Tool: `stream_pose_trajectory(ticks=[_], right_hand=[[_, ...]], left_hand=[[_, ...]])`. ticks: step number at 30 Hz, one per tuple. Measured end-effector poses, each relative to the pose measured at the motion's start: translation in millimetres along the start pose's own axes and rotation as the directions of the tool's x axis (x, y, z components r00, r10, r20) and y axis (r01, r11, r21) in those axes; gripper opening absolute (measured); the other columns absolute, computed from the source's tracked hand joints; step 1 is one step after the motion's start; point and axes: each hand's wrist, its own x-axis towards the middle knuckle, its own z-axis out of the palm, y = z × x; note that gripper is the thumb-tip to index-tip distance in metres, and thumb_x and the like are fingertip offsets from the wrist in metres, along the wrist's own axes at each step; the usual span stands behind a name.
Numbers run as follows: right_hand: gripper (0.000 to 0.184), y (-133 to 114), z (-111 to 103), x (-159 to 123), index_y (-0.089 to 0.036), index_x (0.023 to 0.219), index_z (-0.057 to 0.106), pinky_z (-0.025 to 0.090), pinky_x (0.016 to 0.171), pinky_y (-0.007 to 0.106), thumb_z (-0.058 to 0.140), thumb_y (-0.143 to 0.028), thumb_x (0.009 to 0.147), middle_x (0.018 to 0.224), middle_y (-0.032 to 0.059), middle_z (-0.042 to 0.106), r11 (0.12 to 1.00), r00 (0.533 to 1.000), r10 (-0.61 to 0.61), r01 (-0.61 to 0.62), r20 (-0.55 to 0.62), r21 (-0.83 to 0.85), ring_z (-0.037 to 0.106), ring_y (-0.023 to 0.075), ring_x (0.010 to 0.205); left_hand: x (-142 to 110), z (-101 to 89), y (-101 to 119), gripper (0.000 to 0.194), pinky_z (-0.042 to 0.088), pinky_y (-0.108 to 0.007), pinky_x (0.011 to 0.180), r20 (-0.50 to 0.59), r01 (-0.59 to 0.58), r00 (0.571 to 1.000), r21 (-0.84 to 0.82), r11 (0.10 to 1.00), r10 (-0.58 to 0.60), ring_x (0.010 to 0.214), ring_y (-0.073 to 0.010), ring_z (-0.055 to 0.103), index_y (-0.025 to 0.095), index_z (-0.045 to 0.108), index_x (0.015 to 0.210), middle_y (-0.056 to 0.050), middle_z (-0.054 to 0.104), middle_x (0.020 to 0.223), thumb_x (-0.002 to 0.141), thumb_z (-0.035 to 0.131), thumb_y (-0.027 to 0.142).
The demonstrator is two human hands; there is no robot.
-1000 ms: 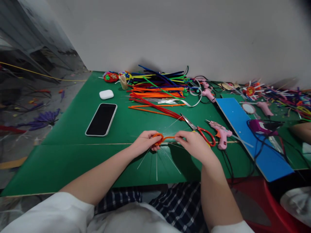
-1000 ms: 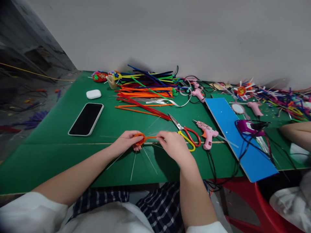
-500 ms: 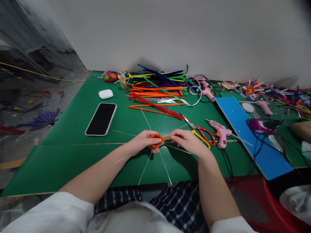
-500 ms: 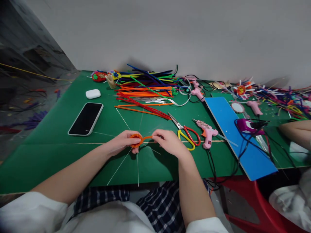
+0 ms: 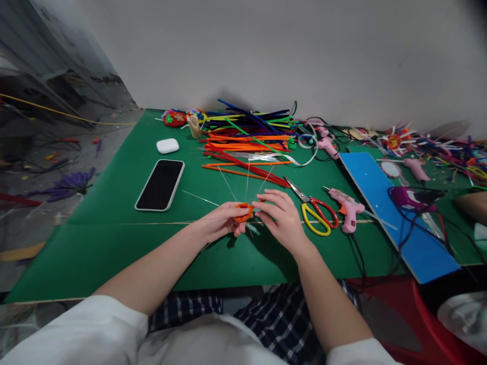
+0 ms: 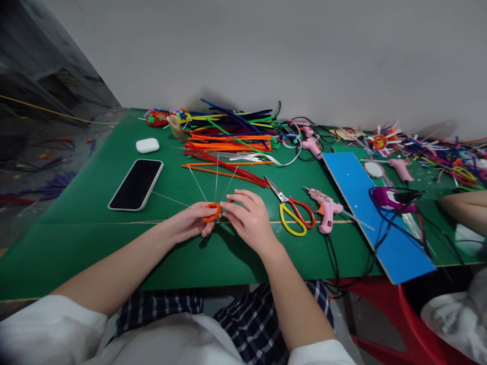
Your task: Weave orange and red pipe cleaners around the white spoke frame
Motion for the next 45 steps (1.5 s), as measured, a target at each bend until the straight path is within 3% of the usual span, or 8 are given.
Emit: stream_pose_trajectory(ticks=[7,15,24,36,45], right_hand=[[0.016,1.7,7.8,-2.3,-0.023,0.093,0.066,0.046,0.079,0.034,0.053,-0.020,0.083,0.083,0.0037,0.067,0.998,0.998,0.058,-0.058,0.016,0.019,0.055,0.0171,0.086],[0.016,1.8,7.3,-3.7,-0.020,0.087,0.065,0.044,0.076,0.033,0.049,-0.018,0.085,0.083,0.0027,0.069,0.999,0.998,0.048,-0.048,0.032,0.013,0.055,0.0167,0.082],[0.017,-1.3,7.4,-3.1,-0.018,0.085,0.064,0.044,0.073,0.033,0.047,-0.021,0.086,0.077,0.0050,0.068,0.997,0.995,0.080,-0.078,0.067,-0.024,0.055,0.0177,0.080],[0.018,-11.3,15.5,-5.3,-0.018,0.082,0.062,0.043,0.067,0.027,0.046,-0.024,0.087,0.074,0.0043,0.066,0.986,0.983,0.150,-0.157,0.105,0.063,0.055,0.0144,0.069],[0.017,-14.7,22.1,-6.8,-0.020,0.087,0.065,0.047,0.070,0.026,0.049,-0.027,0.085,0.080,0.0035,0.069,0.924,0.936,0.325,-0.344,0.132,0.165,0.061,0.0144,0.072]], left_hand=[[-0.4,-0.6,-1.2,0.020,0.042,-0.013,0.039,0.015,0.036,0.999,-0.004,0.999,-0.036,0.037,-0.0059,0.052,0.010,0.058,0.081,-0.003,0.060,0.049,0.075,0.062,0.029],[-1.1,-1.4,-2.8,0.025,0.041,-0.012,0.038,0.079,0.034,0.996,0.023,0.999,-0.036,0.037,-0.0061,0.052,0.012,0.055,0.085,-0.002,0.062,0.051,0.071,0.066,0.030],[1.7,0.0,-2.0,0.021,0.038,-0.011,0.037,-0.050,-0.058,0.997,0.006,0.998,0.058,0.037,-0.0046,0.050,0.013,0.051,0.082,0.001,0.060,0.050,0.073,0.064,0.027],[5.5,2.9,-4.3,0.016,0.039,-0.011,0.038,-0.154,-0.133,0.980,-0.012,0.991,0.129,0.039,-0.0040,0.051,0.013,0.052,0.077,0.002,0.058,0.050,0.074,0.062,0.026],[7.1,3.7,-6.4,0.023,0.040,-0.012,0.040,-0.207,-0.196,0.957,0.057,0.979,0.204,0.044,-0.0049,0.051,0.014,0.051,0.079,0.002,0.057,0.054,0.072,0.065,0.030]])
